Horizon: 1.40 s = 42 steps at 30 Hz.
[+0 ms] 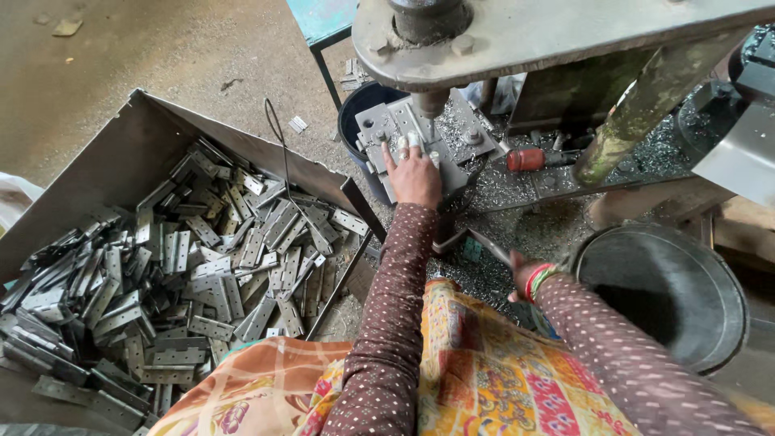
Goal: The person repeatedly picks up small metal brackets from a bin, places them under a drill press, and operates the machine to drill holes. The processed brackets are then returned to the bin. The task is performed continuously throughout the clip.
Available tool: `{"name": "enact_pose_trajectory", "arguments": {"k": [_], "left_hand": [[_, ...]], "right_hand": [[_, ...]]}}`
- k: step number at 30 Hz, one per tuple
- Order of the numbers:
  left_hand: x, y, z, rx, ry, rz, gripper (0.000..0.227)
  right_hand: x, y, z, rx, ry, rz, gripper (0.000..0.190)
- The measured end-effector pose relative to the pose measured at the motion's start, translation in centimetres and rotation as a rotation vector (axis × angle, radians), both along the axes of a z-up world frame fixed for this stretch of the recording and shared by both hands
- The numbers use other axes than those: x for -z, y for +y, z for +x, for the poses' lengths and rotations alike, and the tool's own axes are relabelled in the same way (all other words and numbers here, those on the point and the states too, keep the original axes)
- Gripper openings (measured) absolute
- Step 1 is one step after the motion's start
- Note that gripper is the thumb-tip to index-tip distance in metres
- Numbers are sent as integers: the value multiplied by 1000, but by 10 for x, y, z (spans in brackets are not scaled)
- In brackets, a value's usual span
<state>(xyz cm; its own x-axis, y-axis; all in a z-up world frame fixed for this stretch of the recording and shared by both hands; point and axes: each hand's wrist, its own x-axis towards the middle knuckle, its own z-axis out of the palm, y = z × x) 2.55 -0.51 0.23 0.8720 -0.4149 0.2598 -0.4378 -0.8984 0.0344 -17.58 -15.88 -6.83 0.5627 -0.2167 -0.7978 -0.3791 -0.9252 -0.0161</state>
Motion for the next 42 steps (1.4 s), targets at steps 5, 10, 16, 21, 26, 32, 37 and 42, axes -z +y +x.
{"name": "enact_pose_trajectory", "arguments": {"k": [5,10,16,21,26,32,37,42], "left_hand": [[-6,12,-17,23,184,-14,23],[20,62,-36,-144,-182,-500,34],[78,153,1,-771,-11,-558,44],[121,179,9,-853,218,-414,56],[168,191,19,-788,164,-181,43],[179,203,19,-850,171,-417,50],[167,211,21,-873,208,-536,38],[155,212,16,-959,227,-729,37]], "right_hand": [[70,-20,-18,-70,-132,28,105],[16,-34,8,-170,-124,-62,84],[-100,-6,18,-182,-660,-188,44],[-117,10,15,-161,-728,-237,43],[-110,8,16,-142,-702,-254,42],[-113,10,14,-132,-685,-270,42],[-115,12,15,-142,-692,-283,43],[-113,10,14,-140,-733,-254,42]]}}
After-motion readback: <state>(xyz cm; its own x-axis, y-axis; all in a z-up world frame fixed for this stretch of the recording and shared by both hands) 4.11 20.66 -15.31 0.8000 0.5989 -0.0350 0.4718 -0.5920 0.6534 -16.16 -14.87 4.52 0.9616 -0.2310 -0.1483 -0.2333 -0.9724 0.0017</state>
